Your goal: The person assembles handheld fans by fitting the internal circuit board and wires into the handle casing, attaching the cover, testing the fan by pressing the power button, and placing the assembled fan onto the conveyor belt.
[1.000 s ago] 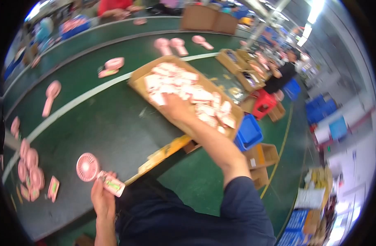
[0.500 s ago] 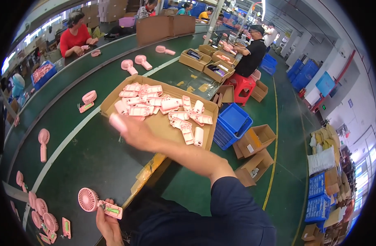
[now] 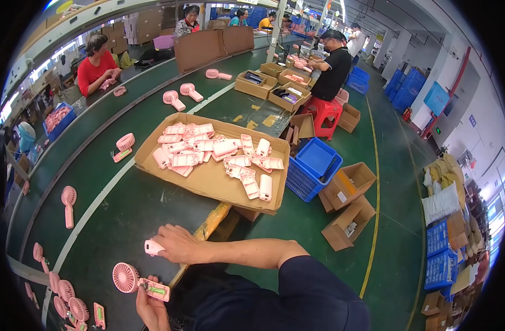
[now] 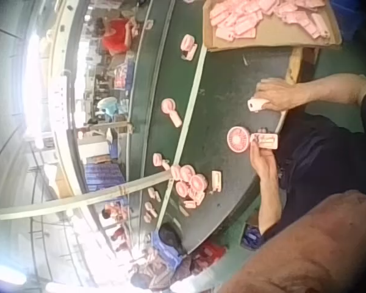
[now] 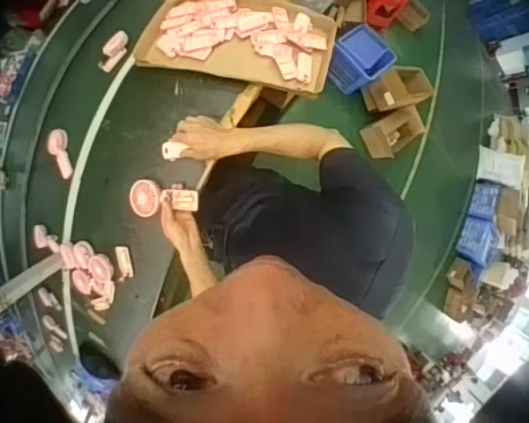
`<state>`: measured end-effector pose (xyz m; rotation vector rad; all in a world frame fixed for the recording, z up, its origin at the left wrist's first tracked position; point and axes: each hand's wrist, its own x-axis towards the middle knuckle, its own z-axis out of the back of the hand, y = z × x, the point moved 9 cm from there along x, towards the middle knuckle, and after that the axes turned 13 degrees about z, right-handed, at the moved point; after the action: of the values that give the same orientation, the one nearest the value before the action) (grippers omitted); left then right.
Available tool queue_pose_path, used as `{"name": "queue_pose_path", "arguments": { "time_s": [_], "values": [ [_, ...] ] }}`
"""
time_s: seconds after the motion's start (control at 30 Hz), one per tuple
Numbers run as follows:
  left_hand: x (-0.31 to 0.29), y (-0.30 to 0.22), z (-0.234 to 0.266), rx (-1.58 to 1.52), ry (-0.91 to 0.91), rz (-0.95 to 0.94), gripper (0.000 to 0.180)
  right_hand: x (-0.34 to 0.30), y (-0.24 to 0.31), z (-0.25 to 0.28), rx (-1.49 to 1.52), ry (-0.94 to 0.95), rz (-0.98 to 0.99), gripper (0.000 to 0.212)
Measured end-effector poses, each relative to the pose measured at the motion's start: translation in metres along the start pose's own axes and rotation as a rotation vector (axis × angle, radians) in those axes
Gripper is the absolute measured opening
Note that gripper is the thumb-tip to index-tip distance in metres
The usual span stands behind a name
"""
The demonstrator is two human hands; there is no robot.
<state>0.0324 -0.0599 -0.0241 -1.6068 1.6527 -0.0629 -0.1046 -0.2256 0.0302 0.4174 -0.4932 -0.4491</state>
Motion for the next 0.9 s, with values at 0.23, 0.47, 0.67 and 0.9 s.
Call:
{"name": "queue_pose_path", "arguments": {
  "time_s": [0.23, 0.47, 0.67, 0.9],
  "values": [
    [0.013, 0.006, 0.019, -0.015, -0.01, -0.014, 0.035, -0.002, 0.018, -0.002, -0.111, -0.066, 0.101, 0.054],
    [0.019, 0.006, 0.017, -0.023, -0.03, -0.024, 0.036, -0.001, 0.018, -0.003, -0.131, -0.074, 0.122, 0.055],
    [0.022, 0.01, 0.014, -0.083, -0.031, -0.023, 0.037, 0.001, 0.02, -0.002, -0.132, -0.052, 0.131, 0.054],
    [0.024, 0.011, 0.014, -0.126, -0.011, 0.008, 0.036, 0.003, 0.022, -0.002, -0.152, -0.029, 0.133, 0.056]
  ]
}}
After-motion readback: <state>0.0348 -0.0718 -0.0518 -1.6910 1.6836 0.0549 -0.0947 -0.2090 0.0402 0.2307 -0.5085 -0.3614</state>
